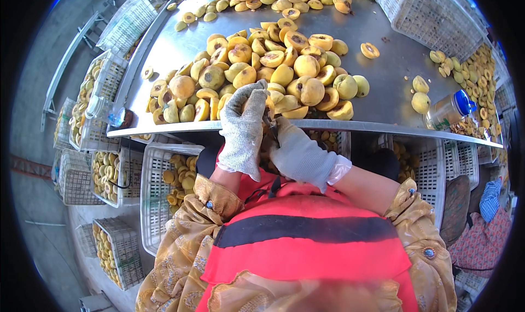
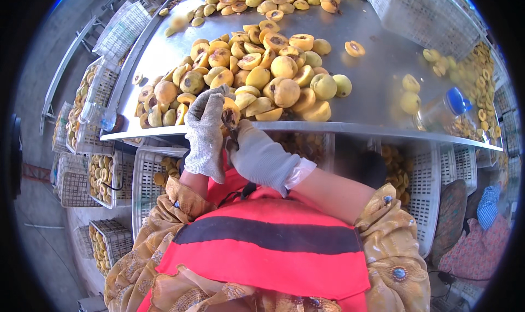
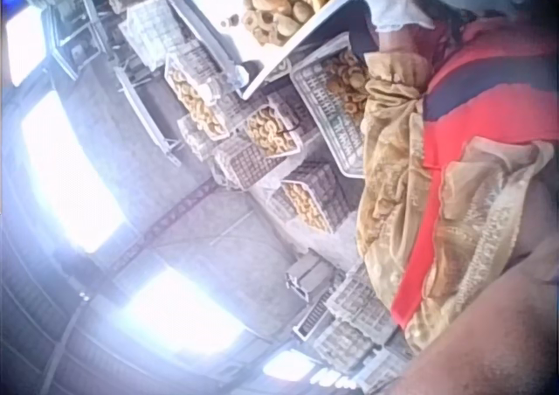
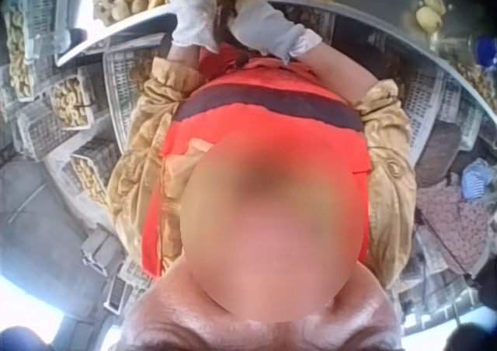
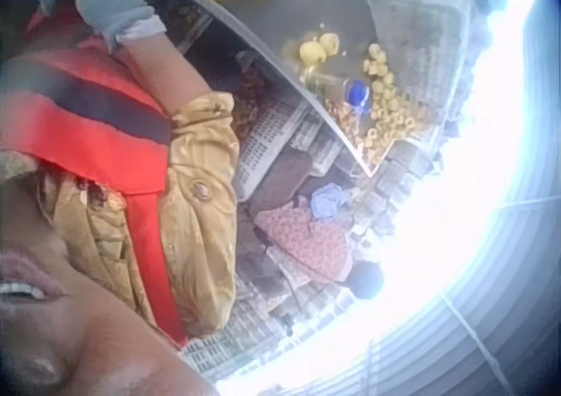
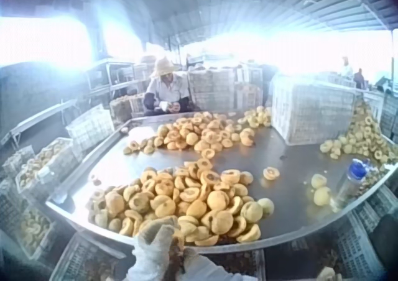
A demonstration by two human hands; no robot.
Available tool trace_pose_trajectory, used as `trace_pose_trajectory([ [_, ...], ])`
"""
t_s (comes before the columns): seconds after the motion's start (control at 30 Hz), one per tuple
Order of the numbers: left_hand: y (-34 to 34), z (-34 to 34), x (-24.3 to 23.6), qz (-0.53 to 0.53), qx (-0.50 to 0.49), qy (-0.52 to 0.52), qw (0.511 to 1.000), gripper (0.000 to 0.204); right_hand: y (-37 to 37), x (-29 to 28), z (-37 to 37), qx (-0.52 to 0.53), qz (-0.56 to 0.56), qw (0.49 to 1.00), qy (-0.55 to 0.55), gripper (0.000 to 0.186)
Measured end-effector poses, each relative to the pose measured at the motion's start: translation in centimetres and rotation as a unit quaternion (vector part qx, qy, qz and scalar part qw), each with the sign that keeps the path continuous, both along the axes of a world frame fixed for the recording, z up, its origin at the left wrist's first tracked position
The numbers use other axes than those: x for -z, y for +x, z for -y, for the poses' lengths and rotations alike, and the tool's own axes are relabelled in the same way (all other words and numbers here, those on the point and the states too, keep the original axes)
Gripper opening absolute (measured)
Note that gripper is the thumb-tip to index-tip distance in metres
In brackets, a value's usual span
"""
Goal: The person sits at a metal table and uses a small knife to cut open yellow apricots, remove the pits, and place the fruit halves into white plastic crates. The person handles the apricots one by one, separating the flesh from the stone.
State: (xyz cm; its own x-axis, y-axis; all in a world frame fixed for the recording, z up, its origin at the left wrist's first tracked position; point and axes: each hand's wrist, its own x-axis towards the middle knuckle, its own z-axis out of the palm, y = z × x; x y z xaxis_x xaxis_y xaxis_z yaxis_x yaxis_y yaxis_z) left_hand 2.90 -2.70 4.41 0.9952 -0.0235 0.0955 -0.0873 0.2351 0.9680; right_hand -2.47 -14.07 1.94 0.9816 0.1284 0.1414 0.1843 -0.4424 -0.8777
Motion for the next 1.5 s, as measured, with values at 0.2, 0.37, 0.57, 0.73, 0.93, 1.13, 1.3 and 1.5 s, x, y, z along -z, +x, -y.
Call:
trace_pose_trajectory([
  [0.2, 0.2, -0.9, 0.7, 0.028, -0.011, 0.069, 0.997, 0.022, 0.1, -6.4, 0.5, -0.102, -0.364, 0.916, 0.134, 0.025],
  [0.37, 1.3, -1.9, -0.8, -0.095, 0.099, 0.207, 0.969, 0.020, 0.2, -5.1, 0.7, -0.097, -0.344, 0.931, 0.079, 0.027],
  [0.57, 1.5, -1.7, 0.3, -0.054, 0.081, 0.241, 0.966, 0.025, 0.2, -4.5, 0.4, -0.083, -0.378, 0.915, 0.111, 0.025],
  [0.73, 0.9, -0.8, 1.9, 0.172, -0.037, 0.260, 0.950, 0.023, 0.7, -4.9, 0.5, -0.119, -0.375, 0.904, 0.169, 0.027],
  [0.93, 0.0, -1.6, 0.0, 0.150, 0.042, 0.496, 0.854, 0.023, 0.5, -4.5, 1.7, -0.142, -0.432, 0.880, 0.139, 0.021],
  [1.13, -1.0, -0.1, 0.1, 0.209, -0.019, 0.480, 0.852, 0.025, -0.2, -4.0, 0.7, -0.080, -0.372, 0.919, 0.103, 0.022],
  [1.3, -0.3, -0.2, 2.1, 0.197, -0.035, 0.298, 0.933, 0.023, -0.1, -5.1, 1.1, -0.106, -0.420, 0.889, 0.149, 0.029],
  [1.5, -0.3, 0.5, 2.1, 0.232, -0.071, 0.336, 0.910, 0.026, 0.6, 0.0, 0.8, -0.098, -0.223, 0.969, 0.033, 0.026],
])
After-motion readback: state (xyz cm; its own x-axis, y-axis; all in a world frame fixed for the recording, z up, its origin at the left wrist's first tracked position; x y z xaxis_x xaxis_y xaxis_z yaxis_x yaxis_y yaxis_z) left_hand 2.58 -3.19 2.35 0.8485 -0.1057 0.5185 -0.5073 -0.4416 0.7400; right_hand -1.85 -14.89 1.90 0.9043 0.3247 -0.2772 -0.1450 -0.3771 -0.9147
